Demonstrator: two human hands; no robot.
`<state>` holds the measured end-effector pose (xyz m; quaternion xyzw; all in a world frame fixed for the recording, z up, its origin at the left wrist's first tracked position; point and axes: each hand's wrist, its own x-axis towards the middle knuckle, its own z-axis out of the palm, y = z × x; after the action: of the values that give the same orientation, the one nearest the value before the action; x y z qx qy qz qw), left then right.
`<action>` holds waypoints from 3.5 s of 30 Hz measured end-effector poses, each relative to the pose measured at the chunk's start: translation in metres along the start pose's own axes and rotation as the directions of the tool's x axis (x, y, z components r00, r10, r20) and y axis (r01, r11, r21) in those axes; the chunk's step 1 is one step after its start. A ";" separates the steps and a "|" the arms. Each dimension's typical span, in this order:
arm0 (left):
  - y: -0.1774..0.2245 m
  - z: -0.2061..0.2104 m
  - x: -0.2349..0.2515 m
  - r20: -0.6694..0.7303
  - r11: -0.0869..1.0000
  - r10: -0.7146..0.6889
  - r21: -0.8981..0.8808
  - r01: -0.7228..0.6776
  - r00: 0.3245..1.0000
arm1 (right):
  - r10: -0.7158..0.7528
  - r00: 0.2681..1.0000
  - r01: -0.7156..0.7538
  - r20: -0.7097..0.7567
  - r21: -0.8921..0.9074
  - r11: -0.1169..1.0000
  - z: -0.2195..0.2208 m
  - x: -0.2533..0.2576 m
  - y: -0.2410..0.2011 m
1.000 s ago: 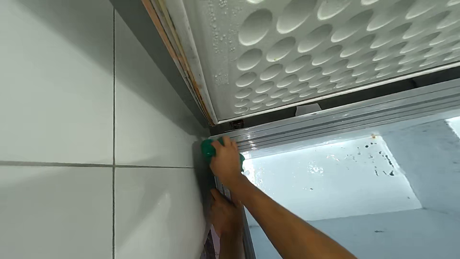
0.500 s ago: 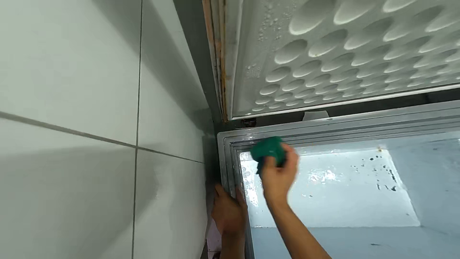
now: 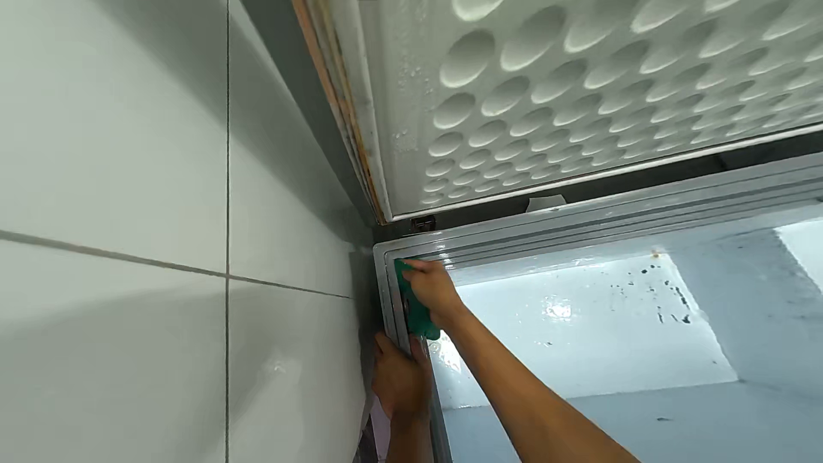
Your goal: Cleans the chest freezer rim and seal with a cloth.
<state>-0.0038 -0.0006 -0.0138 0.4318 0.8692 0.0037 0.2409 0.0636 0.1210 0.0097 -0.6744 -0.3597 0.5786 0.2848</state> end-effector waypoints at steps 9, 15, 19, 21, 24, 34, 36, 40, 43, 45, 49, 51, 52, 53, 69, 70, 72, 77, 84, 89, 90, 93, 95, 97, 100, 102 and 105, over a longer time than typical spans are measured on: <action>0.001 0.000 0.000 -0.043 1.000 0.027 -0.002 -0.027 0.999 | -0.136 0.944 0.109 -0.300 -0.106 0.988 -0.019 -0.025 0.030; 0.003 -0.008 0.002 0.073 1.000 -0.026 0.008 0.025 0.997 | -0.033 0.999 0.036 0.017 -0.261 0.965 0.012 -0.003 -0.015; 0.003 -0.008 0.001 0.075 0.999 -0.032 0.002 0.032 0.997 | -0.349 0.929 0.365 -0.122 0.138 0.921 -0.019 -0.020 -0.017; 0.001 -0.008 0.000 0.051 1.000 -0.020 -0.009 0.021 0.998 | -0.390 0.862 0.424 -0.323 0.038 0.905 -0.024 -0.025 -0.008; 0.001 -0.008 0.002 0.050 1.000 -0.018 -0.012 0.019 0.999 | -0.499 0.771 0.460 -0.396 -0.195 0.866 -0.011 -0.013 0.012; -0.001 -0.011 -0.001 0.108 0.999 -0.041 0.003 0.041 0.993 | -0.140 0.975 0.221 0.171 -0.808 0.546 0.023 -0.019 -0.022; 0.002 -0.011 0.002 0.092 0.999 -0.033 -0.016 0.034 0.995 | -0.195 0.963 0.266 0.189 -0.799 0.539 0.018 -0.028 -0.017; 0.001 -0.013 0.001 0.079 0.999 -0.029 -0.017 0.030 0.996 | -0.134 0.951 0.311 0.280 -0.858 0.409 0.009 -0.045 -0.003; -0.001 -0.005 0.002 -0.002 1.000 0.011 -0.025 -0.011 1.000 | -0.091 0.943 0.332 0.321 -0.878 0.346 0.003 -0.032 -0.006; -0.001 -0.003 0.001 -0.013 1.000 0.003 -0.026 -0.004 1.000 | -0.071 0.945 0.323 0.318 -0.887 0.329 0.003 -0.015 -0.020; -0.002 -0.001 0.002 0.000 1.000 -0.010 -0.024 0.010 1.000 | -0.027 0.951 0.304 0.309 -0.907 0.291 -0.016 -0.002 -0.040; -0.001 -0.001 0.003 -0.009 1.000 -0.001 -0.025 0.001 1.000 | -0.050 0.962 0.271 0.269 -0.914 0.303 -0.041 0.002 -0.039; -0.003 -0.001 0.002 -0.024 1.000 0.007 -0.025 -0.007 1.000 | -0.051 0.968 0.249 0.246 -0.921 0.299 -0.052 0.002 -0.037; -0.004 0.000 0.002 -0.051 0.999 0.020 -0.029 -0.022 0.999 | -0.056 0.973 0.231 0.224 -0.929 0.288 -0.062 0.002 -0.036; -0.010 0.003 -0.001 -0.087 0.991 0.088 -0.091 -0.096 0.992 | 0.022 0.920 0.347 0.391 -0.839 0.419 -0.009 -0.043 -0.013; -0.009 0.001 0.000 -0.054 0.993 0.075 -0.087 -0.080 0.996 | 0.078 0.902 0.361 0.426 -0.839 0.407 -0.011 -0.051 -0.010; -0.006 -0.005 0.000 0.000 0.997 0.041 -0.064 -0.041 0.999 | 0.133 0.878 0.382 0.460 -0.841 0.385 -0.011 -0.066 0.000; -0.007 0.003 0.000 -0.071 0.994 0.045 -0.092 -0.051 0.996 | 0.082 0.909 0.343 0.408 -0.845 0.410 -0.001 -0.037 -0.006; -0.009 0.007 0.001 -0.187 0.987 0.084 -0.116 -0.107 0.979 | -0.370 0.922 0.325 0.109 -0.736 0.593 -0.018 -0.006 0.006; -0.008 0.003 0.000 -0.137 0.991 0.065 -0.108 -0.080 0.989 | -0.370 0.929 0.258 0.030 -0.768 0.586 -0.042 0.001 -0.003; -0.008 0.003 0.000 -0.135 0.992 0.060 -0.103 -0.074 0.989 | -0.316 0.947 0.236 0.055 -0.786 0.571 -0.035 0.003 -0.010; -0.008 0.001 0.000 -0.126 0.992 0.057 -0.102 -0.070 0.990 | -0.239 0.963 0.234 0.125 -0.825 0.514 -0.014 0.006 -0.030; -0.008 0.000 -0.001 -0.111 0.994 0.043 -0.093 -0.054 0.993 | -0.199 0.966 0.241 0.163 -0.845 0.477 -0.005 0.007 -0.037; -0.007 0.002 -0.001 -0.127 0.996 0.038 -0.078 -0.048 0.991 | -0.165 0.962 0.269 0.216 -0.846 0.460 0.006 0.006 -0.041; -0.008 -0.001 -0.002 -0.095 0.998 0.025 -0.058 -0.030 0.995 | -0.156 0.948 0.319 0.278 -0.830 0.457 0.028 0.001 -0.044; -0.009 -0.001 -0.005 -0.096 0.998 0.032 -0.049 -0.037 0.995 | -0.104 0.949 0.313 0.299 -0.839 0.444 0.018 -0.002 -0.049; -0.007 -0.002 -0.004 -0.103 0.997 0.054 -0.054 -0.059 0.993 | -0.090 0.965 0.262 0.248 -0.870 0.416 -0.031 0.000 -0.046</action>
<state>-0.0078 -0.0079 -0.0117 0.4484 0.8673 0.0574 0.2084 0.0872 0.1489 0.0520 -0.6309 -0.7020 0.3188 -0.0870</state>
